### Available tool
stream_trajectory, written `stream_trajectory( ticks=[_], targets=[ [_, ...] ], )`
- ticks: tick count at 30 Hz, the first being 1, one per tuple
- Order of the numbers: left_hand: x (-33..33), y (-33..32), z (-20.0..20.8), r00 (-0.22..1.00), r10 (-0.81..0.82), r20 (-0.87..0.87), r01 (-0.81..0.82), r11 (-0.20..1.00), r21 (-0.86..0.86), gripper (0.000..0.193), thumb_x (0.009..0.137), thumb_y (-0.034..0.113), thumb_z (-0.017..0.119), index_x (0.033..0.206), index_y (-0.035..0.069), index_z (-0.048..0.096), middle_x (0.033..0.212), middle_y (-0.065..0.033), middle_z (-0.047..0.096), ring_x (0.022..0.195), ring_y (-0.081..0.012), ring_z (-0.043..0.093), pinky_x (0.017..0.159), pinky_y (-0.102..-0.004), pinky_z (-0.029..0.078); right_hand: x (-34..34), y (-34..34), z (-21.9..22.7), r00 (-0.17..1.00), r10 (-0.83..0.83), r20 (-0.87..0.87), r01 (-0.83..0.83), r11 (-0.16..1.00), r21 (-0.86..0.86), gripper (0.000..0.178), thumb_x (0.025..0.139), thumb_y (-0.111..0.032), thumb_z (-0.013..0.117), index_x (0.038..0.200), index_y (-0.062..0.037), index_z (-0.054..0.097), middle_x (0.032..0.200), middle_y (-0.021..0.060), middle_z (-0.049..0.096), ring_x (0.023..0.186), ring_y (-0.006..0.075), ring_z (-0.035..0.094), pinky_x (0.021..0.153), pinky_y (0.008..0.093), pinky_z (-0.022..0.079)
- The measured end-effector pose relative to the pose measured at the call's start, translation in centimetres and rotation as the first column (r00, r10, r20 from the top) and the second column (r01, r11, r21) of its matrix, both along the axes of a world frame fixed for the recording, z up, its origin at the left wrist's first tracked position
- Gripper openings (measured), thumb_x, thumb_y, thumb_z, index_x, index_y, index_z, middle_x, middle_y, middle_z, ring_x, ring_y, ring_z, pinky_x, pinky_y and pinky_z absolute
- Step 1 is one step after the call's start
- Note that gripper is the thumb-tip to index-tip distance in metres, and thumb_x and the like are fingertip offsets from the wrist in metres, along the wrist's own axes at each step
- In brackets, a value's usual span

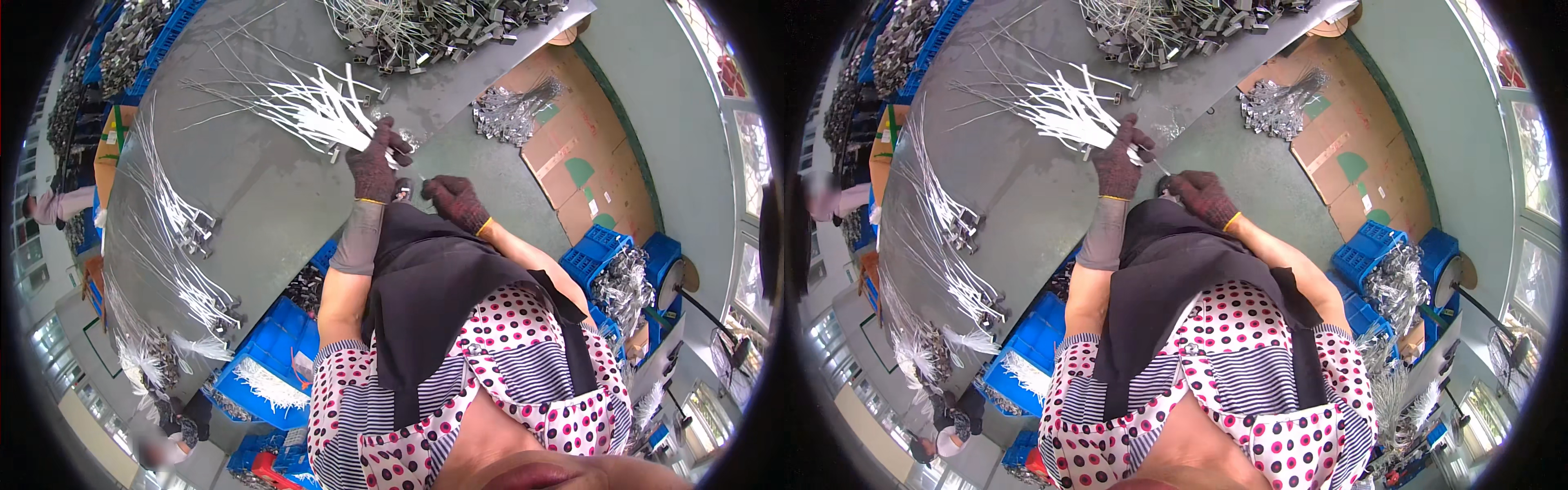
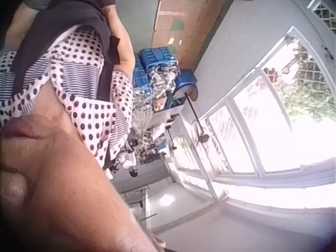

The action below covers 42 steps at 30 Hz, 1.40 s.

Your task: The recorder is picking up bunches of white wires from a blue bin, straightening them, and organizing them on a workbench.

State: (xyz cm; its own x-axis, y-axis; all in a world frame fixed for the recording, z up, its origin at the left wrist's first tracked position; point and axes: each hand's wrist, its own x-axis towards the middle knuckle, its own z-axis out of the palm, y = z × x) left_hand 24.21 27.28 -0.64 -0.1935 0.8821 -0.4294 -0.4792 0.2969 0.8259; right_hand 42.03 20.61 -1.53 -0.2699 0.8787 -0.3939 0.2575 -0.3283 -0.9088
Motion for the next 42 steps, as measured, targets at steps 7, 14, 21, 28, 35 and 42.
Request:
stream_trajectory(
  ticks=[7,14,21,28,35,42],
  targets=[
    [-6.9,3.7,-0.2,0.992,-0.004,-0.124,0.011,0.998,0.058,0.022,0.093,0.016,0.064,0.112,0.004,0.065,0.076,-0.0062,0.065,0.069,-0.0176,0.066,0.059,-0.0317,0.058,-2.1,4.7,0.7,0.995,0.035,-0.089,-0.06,0.954,-0.294,0.05,0.098,-0.046,0.05,0.105,0.0005,0.067,0.084,0.0101,0.068,0.069,0.016,0.063,0.055,0.0296,0.05],
    [-4.0,3.3,0.0,0.819,-0.138,-0.557,0.328,0.908,0.259,0.019,0.094,0.01,0.056,0.11,0.01,0.066,0.085,-0.0098,0.067,0.081,-0.0183,0.067,0.07,-0.0323,0.054,-9.3,15.2,4.2,0.969,-0.214,0.127,0.232,0.961,-0.148,0.069,0.096,-0.058,0.042,0.117,0.0055,0.058,0.099,0.0234,0.069,0.081,0.0317,0.069,0.064,0.0409,0.055],
    [-5.3,6.1,0.8,0.877,-0.287,-0.386,0.294,0.955,-0.043,0.023,0.092,0.025,0.062,0.099,0.005,0.07,0.086,-0.0073,0.071,0.077,-0.0191,0.066,0.068,-0.0351,0.05,-10.6,20.9,1.1,0.811,-0.181,0.557,0.02,0.959,0.283,0.058,0.095,-0.05,0.046,0.108,0.0045,0.061,0.108,0.0321,0.064,0.1,0.048,0.062,0.092,0.0502,0.048],
    [-11.7,6.6,-4.3,0.856,0.191,-0.48,-0.26,0.962,-0.08,0.033,0.091,0.029,0.067,0.094,-0.003,0.069,0.071,-0.0043,0.064,0.063,-0.0175,0.059,0.059,-0.0363,0.05,-7.8,26.3,-1.0,0.622,-0.32,0.714,0.064,0.93,0.361,0.042,0.082,-0.038,0.065,0.101,-0.0013,0.066,0.101,0.0265,0.068,0.099,0.0431,0.064,0.088,0.0494,0.051],
    [-10.4,4.8,1.2,0.861,0.039,-0.508,0.05,0.986,0.16,0.02,0.089,0.019,0.07,0.094,0.001,0.063,0.079,-0.0027,0.061,0.065,-0.0153,0.058,0.059,-0.0315,0.053,-7.7,26.1,-0.9,0.695,-0.294,0.656,0.104,0.944,0.312,0.04,0.076,-0.037,0.065,0.101,-0.0057,0.068,0.102,0.0246,0.068,0.097,0.0415,0.065,0.085,0.0474,0.051],
    [-6.2,3.6,-0.4,0.982,-0.174,0.076,0.174,0.985,0.002,0.025,0.1,0.023,0.056,0.108,0.001,0.061,0.073,0.0004,0.053,0.06,-0.0101,0.052,0.056,-0.0295,0.046,-8.2,27.5,-1.0,0.64,-0.227,0.734,0.014,0.959,0.284,0.048,0.075,-0.042,0.063,0.107,-0.0067,0.069,0.104,0.0228,0.068,0.102,0.0405,0.064,0.089,0.0474,0.05]
  ],
)
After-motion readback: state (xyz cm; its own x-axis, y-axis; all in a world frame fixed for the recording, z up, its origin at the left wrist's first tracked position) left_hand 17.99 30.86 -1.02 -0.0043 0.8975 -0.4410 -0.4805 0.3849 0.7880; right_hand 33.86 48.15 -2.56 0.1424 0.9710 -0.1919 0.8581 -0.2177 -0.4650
